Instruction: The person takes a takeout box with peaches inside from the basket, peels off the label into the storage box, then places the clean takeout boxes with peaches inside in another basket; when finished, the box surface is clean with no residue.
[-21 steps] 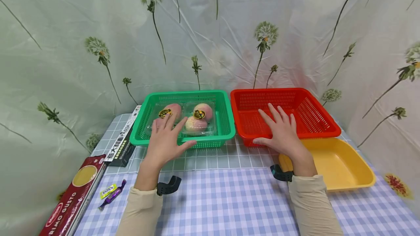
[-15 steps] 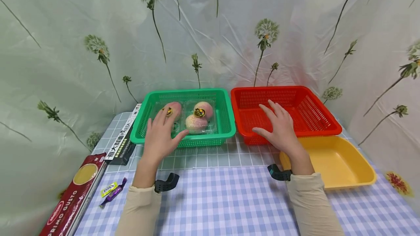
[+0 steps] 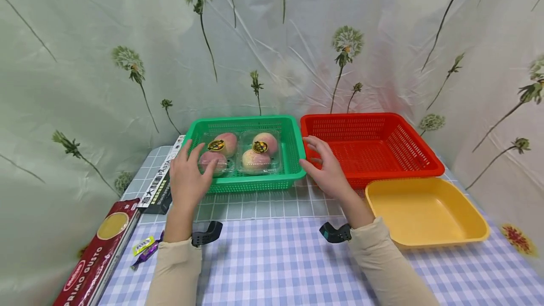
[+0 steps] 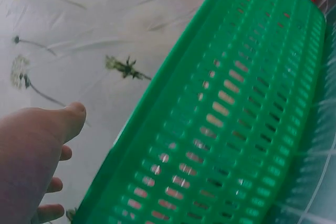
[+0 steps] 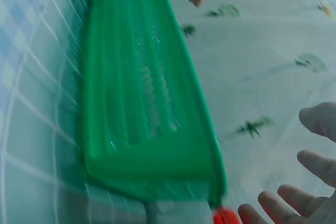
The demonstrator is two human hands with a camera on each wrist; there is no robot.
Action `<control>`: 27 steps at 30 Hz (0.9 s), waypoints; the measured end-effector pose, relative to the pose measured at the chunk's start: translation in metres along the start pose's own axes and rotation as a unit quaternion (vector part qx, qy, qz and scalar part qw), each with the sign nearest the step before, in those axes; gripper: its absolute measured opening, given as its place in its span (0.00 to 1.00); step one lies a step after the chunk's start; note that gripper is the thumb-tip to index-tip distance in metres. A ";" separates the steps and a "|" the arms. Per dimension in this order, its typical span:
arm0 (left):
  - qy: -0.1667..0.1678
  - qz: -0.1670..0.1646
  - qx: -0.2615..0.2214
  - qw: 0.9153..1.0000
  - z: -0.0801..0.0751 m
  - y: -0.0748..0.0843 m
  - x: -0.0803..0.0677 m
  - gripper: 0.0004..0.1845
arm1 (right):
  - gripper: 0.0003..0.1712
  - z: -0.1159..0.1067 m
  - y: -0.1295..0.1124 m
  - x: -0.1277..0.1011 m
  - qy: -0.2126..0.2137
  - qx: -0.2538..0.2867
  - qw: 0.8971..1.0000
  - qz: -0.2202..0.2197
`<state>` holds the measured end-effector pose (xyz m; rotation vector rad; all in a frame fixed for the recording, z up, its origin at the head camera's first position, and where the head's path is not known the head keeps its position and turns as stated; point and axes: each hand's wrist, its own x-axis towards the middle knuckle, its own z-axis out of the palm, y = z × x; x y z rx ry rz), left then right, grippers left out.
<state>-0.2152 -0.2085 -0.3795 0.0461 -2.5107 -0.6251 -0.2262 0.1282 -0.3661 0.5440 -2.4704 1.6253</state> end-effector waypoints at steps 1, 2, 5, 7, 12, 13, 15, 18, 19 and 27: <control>0.002 -0.006 0.000 1.000 0.000 -0.002 0.000 0.29 | 0.34 0.005 -0.002 0.002 -0.004 0.008 1.000 0.004; 0.004 -0.013 -0.001 1.000 -0.001 -0.004 0.000 0.29 | 0.34 0.009 -0.003 0.004 -0.009 0.018 1.000 0.009; 0.008 -0.035 -0.012 0.999 0.000 -0.011 0.001 0.29 | 0.32 0.020 -0.008 0.011 -0.016 0.032 0.999 0.034; 0.006 -0.052 -0.019 0.998 0.000 -0.014 0.001 0.28 | 0.32 0.026 -0.011 0.016 -0.017 0.033 0.998 0.057; -0.001 -0.081 -0.030 0.996 0.000 -0.021 0.001 0.27 | 0.31 0.034 -0.018 0.029 -0.031 0.026 0.994 0.106; -0.001 -0.087 -0.034 0.996 0.000 -0.022 0.001 0.27 | 0.31 0.036 -0.019 0.032 -0.039 0.027 0.992 0.114; -0.003 -0.101 -0.043 0.994 0.000 -0.025 0.002 0.27 | 0.33 0.041 -0.019 0.039 -0.053 0.026 0.989 0.134; -0.008 -0.122 -0.067 0.990 0.002 -0.030 0.002 0.27 | 0.35 0.047 -0.017 0.049 -0.076 0.013 0.986 0.148; -0.010 -0.130 -0.078 0.988 0.002 -0.032 0.002 0.27 | 0.36 0.049 -0.016 0.052 -0.084 0.008 0.985 0.150; -0.011 -0.184 -0.199 0.962 0.002 -0.045 0.003 0.24 | 0.42 0.061 -0.010 0.071 -0.112 -0.015 0.978 0.176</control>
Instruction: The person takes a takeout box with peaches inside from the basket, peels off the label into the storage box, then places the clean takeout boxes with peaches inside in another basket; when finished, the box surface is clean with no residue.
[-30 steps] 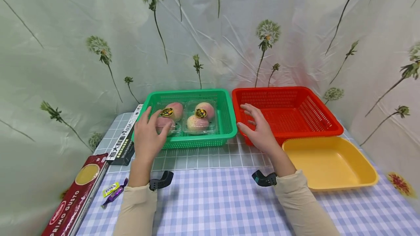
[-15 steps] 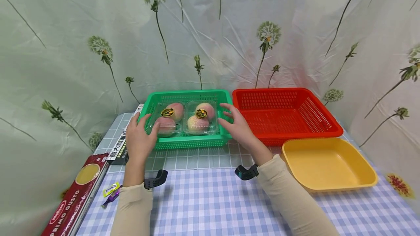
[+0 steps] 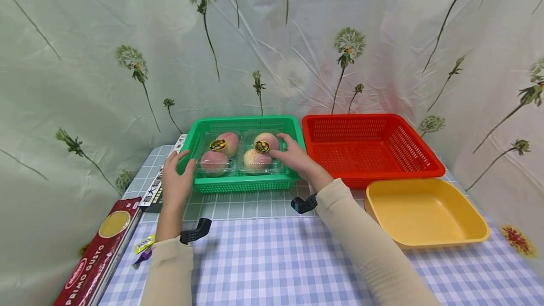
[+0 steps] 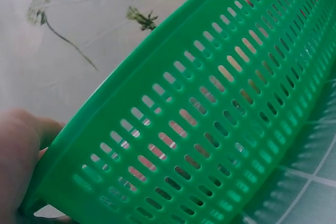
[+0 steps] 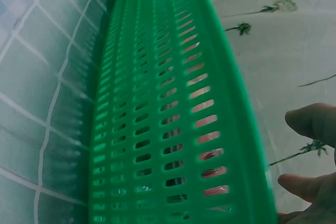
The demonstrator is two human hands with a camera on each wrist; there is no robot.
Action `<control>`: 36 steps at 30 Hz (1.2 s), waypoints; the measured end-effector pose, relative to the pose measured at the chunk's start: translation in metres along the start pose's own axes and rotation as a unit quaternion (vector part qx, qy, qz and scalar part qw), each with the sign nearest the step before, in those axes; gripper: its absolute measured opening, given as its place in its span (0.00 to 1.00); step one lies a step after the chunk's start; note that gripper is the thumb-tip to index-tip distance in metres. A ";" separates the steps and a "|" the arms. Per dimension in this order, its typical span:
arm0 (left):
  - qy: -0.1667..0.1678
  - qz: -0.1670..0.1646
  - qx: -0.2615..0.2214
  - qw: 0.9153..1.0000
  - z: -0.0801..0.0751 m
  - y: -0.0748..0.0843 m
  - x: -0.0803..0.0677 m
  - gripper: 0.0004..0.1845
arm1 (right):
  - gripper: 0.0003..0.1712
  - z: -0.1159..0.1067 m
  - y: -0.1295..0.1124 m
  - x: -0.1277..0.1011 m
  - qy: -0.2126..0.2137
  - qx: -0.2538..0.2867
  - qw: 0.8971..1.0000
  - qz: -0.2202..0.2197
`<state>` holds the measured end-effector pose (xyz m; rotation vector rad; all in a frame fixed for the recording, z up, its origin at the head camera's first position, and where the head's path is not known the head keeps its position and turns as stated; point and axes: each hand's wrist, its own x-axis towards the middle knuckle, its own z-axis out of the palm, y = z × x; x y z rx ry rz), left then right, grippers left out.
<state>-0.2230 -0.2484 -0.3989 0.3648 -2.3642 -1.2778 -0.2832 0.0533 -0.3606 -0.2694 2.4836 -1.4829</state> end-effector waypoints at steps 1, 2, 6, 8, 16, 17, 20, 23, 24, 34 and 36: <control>-0.001 -0.004 -0.009 1.000 -0.001 -0.002 0.001 0.23 | 0.42 0.001 0.000 0.002 -0.005 -0.005 1.000 0.006; -0.002 -0.008 -0.020 1.000 -0.001 -0.003 0.001 0.23 | 0.43 0.003 0.000 0.005 -0.010 -0.009 1.000 0.011; -0.009 -0.038 -0.069 0.997 -0.002 -0.009 0.002 0.23 | 0.46 0.007 -0.001 0.011 -0.037 -0.014 0.999 0.036; -0.013 -0.059 -0.090 0.994 -0.002 -0.011 0.002 0.24 | 0.46 0.009 -0.001 0.013 -0.047 -0.002 0.998 0.048; -0.005 -0.071 -0.147 0.987 0.000 -0.014 0.000 0.23 | 0.47 0.018 0.000 0.019 -0.045 0.031 0.996 0.076; -0.002 -0.070 -0.150 0.986 0.000 -0.014 0.000 0.23 | 0.46 0.019 0.000 0.020 -0.038 0.033 0.996 0.077; 0.008 -0.067 -0.162 0.984 0.003 -0.014 -0.001 0.21 | 0.44 0.021 0.000 0.020 -0.010 0.031 0.997 0.074; 0.015 -0.061 -0.163 0.985 0.005 -0.014 0.000 0.20 | 0.41 0.020 0.000 0.019 0.016 0.025 0.998 0.060; 0.016 -0.060 -0.166 0.984 0.006 -0.014 0.000 0.20 | 0.41 0.019 0.000 0.018 0.023 0.027 0.998 0.055; 0.033 -0.062 -0.164 0.984 0.011 -0.011 -0.002 0.19 | 0.39 0.010 -0.003 0.014 0.000 0.099 0.993 0.064; 0.037 -0.060 -0.166 0.984 0.011 -0.011 -0.002 0.18 | 0.39 0.010 -0.002 0.017 0.000 0.110 0.992 0.063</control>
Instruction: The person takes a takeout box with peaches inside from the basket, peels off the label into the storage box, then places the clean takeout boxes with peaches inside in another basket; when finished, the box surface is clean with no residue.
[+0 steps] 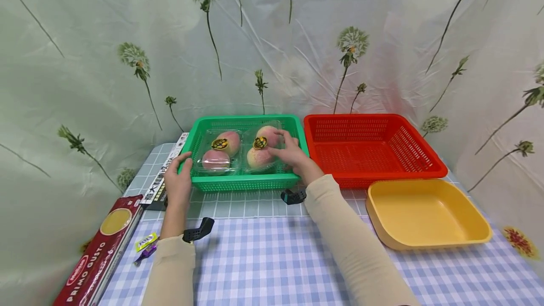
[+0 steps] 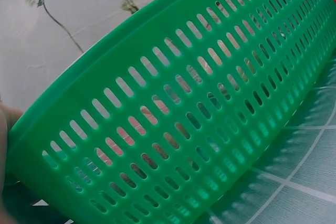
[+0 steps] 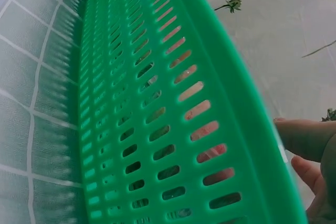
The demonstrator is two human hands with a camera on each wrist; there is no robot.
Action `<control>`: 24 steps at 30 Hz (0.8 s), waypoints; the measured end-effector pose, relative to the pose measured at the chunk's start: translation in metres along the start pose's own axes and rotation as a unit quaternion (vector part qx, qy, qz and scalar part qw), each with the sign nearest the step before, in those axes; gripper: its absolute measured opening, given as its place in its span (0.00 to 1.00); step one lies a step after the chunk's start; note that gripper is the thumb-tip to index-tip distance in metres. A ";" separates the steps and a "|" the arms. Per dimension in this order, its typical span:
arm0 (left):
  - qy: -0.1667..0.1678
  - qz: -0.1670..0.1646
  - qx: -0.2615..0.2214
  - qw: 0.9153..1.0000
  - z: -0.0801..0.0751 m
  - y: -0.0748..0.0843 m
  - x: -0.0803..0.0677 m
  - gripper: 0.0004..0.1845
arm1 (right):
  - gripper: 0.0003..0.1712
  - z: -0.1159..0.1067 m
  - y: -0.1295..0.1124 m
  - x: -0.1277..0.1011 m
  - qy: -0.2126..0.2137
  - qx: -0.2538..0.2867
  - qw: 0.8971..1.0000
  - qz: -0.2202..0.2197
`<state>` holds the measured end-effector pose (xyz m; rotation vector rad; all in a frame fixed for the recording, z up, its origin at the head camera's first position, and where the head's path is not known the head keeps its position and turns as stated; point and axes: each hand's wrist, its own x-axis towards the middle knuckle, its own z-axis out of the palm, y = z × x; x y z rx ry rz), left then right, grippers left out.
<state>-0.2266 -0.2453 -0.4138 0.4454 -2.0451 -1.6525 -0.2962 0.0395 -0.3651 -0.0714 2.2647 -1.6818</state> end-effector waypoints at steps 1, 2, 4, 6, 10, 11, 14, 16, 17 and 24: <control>0.002 0.001 0.000 1.000 0.000 0.000 0.000 0.18 | 0.38 0.000 0.001 0.001 0.002 0.005 1.000 -0.001; 0.003 0.002 0.000 1.000 0.000 0.001 0.000 0.18 | 0.38 0.000 0.001 0.002 0.004 0.009 1.000 -0.002; 0.006 0.000 -0.001 1.000 0.001 0.001 0.000 0.18 | 0.39 0.000 0.002 0.003 0.008 0.016 1.000 -0.004; 0.008 -0.002 -0.002 1.000 0.001 0.002 0.000 0.18 | 0.39 0.001 0.002 0.003 0.011 0.019 1.000 -0.006; 0.008 -0.011 -0.005 1.000 0.001 0.003 -0.002 0.17 | 0.38 0.002 0.003 0.003 0.008 0.023 1.000 -0.010; 0.008 -0.012 -0.005 1.000 0.001 0.003 -0.002 0.18 | 0.37 0.002 0.003 0.003 0.007 0.022 1.000 -0.009; 0.011 -0.013 -0.003 1.000 0.000 0.003 -0.003 0.18 | 0.35 0.004 0.001 0.003 0.009 0.009 1.000 -0.007; 0.014 -0.015 0.000 1.000 0.000 0.002 -0.003 0.18 | 0.35 0.005 0.000 0.003 0.016 0.000 1.000 -0.004; 0.016 -0.013 0.001 1.000 0.000 0.002 -0.003 0.18 | 0.35 0.005 0.000 0.002 0.022 -0.002 1.000 -0.001; 0.017 -0.003 -0.003 1.000 0.003 0.000 -0.001 0.18 | 0.29 0.007 -0.008 -0.001 0.056 0.015 0.998 0.028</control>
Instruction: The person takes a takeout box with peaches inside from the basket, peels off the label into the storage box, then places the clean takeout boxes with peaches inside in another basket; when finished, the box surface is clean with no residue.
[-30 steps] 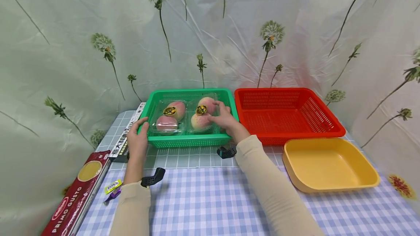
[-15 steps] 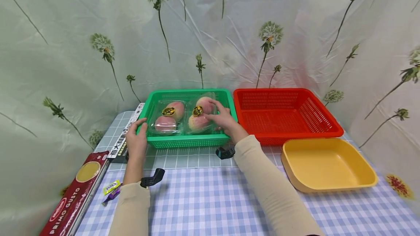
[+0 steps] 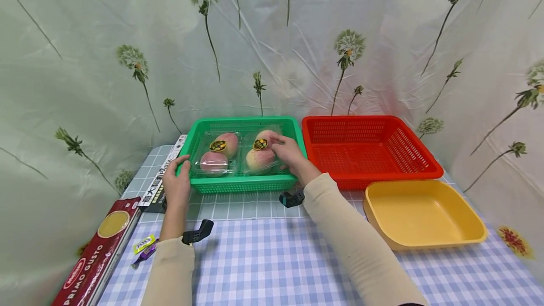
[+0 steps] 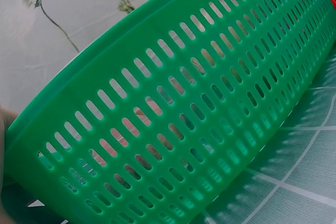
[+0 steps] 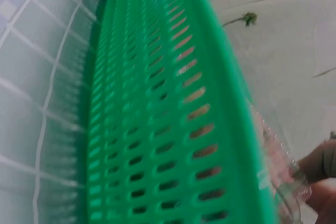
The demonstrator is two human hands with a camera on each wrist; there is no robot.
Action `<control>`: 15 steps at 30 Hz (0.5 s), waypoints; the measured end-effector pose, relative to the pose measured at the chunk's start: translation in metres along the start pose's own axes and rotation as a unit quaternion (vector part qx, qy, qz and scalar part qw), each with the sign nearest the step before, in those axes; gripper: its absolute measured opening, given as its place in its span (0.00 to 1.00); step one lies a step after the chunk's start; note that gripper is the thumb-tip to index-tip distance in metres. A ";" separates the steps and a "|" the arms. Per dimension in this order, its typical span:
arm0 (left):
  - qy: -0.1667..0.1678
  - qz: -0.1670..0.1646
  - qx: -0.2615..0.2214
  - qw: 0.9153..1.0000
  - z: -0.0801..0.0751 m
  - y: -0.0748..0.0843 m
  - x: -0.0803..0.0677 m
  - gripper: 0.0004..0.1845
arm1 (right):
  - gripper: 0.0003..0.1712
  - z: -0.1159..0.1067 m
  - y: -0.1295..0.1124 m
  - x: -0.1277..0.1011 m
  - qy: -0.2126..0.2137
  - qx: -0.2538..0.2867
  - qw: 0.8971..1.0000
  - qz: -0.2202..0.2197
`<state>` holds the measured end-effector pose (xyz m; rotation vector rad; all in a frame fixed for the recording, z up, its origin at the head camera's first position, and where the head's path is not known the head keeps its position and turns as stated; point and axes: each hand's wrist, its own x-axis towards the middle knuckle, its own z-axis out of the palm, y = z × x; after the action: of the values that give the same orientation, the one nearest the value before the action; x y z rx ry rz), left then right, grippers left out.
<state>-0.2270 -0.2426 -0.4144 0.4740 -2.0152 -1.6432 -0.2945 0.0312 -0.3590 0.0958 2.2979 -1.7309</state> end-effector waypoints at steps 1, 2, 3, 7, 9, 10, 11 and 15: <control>0.001 0.001 0.000 1.000 0.000 0.000 0.000 0.17 | 0.28 0.000 -0.002 -0.001 -0.001 0.006 1.000 0.001; 0.003 0.002 0.002 1.000 0.000 0.000 0.000 0.17 | 0.28 0.000 -0.004 -0.002 -0.002 0.012 1.000 0.001; 0.005 0.002 0.001 1.000 0.001 -0.001 0.000 0.17 | 0.28 0.000 -0.006 -0.004 -0.002 0.017 1.000 0.002; 0.006 0.004 0.000 1.000 0.001 -0.001 0.000 0.17 | 0.26 -0.003 -0.014 -0.011 0.007 0.038 0.999 -0.006; 0.006 0.004 0.000 1.000 0.001 0.000 -0.001 0.17 | 0.25 -0.006 -0.017 -0.015 0.012 0.042 0.999 -0.010; 0.006 0.003 0.001 1.000 0.001 0.000 -0.001 0.17 | 0.24 -0.008 -0.018 -0.017 0.014 0.044 0.999 -0.011; 0.007 0.002 0.001 1.000 0.001 0.001 -0.001 0.17 | 0.23 -0.010 -0.019 -0.019 0.017 0.043 0.999 -0.011; 0.010 -0.009 0.007 1.000 0.000 0.002 -0.002 0.18 | 0.23 -0.020 -0.020 -0.026 0.033 0.054 0.998 -0.013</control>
<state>-0.2257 -0.2407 -0.4126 0.5144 -2.0144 -1.6293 -0.2773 0.0467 -0.3284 0.1453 2.2591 -1.8929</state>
